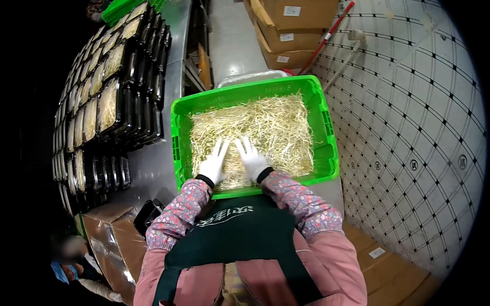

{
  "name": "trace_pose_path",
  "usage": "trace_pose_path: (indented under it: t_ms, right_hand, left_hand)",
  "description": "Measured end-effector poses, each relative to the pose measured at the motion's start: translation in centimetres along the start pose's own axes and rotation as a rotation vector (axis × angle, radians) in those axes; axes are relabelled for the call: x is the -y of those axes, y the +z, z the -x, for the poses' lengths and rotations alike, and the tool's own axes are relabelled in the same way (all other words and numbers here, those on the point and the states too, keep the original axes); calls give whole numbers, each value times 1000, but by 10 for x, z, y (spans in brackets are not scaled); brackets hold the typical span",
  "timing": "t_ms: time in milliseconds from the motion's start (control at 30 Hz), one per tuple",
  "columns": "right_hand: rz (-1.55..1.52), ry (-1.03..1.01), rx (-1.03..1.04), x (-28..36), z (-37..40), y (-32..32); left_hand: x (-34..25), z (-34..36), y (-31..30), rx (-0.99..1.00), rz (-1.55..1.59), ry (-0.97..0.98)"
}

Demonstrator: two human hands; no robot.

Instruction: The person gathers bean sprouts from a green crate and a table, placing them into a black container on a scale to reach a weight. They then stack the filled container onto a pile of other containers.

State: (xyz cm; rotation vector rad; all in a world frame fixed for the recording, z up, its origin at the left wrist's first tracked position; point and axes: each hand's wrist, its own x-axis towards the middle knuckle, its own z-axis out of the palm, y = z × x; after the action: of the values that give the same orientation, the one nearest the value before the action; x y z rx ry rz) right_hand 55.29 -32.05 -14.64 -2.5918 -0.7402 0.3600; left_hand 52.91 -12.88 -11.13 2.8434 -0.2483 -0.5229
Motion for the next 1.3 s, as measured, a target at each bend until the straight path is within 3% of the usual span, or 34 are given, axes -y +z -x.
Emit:
trace_pose_path:
  t_ms: [100,200,433,533,567,633,700,733,800,833,900,1033,1067,1100,1167,1233,1300]
  right_hand:
    - [-109,20,194,-19,-14,6]
    - [-209,-2,92,-31,-9,2]
    - [-472,215,0,-69,1,-66]
    - [-444,209,78,-62,-12,-50]
    - [-281,224,132,-58,-17,-38]
    - [-109,132,126,-40,-22,-31]
    - [-71,200,182,-30,-22,-28]
    - [-100,187,197,-38,-26,-18]
    - [-177,161,193,-56,-34,-6]
    - [-264,236,265,-36,-28,-57]
    - [-489,328,251,-43,-27,-79]
    - [-565,177,139,-27,-46,-78]
    - [-428,130,170,-19,-52,-77]
    - [-348,182,379,-5,-59,-92]
    - [-248,60,323,-30,-71,-49]
    - [-267,21,312,-42,-77,-46]
    - [-161,62,367,-34,-76,-52]
  left_hand:
    - [22,-17,20,41,38,-54]
    - [38,-11,29,-184,177,27]
    - [59,46,-5,-231,142,71]
    - [62,56,1,-124,0,118]
    - [62,55,5,-65,-65,98]
    - [46,56,-3,-75,-63,17]
    - [39,56,-1,-84,-94,-68]
    - [60,53,33,-125,-90,-79]
    - [79,55,45,-103,-45,-45]
    - [83,56,47,-90,-21,-26]
    - [59,70,10,-262,79,44]
    - [18,45,-6,-429,96,291]
    - [1,33,-9,-411,90,229]
    - [-10,26,-11,-393,86,167]
    - [-11,29,-13,-437,187,84]
    - [0,43,-13,-462,310,-46]
    - [18,70,-9,-621,413,-104]
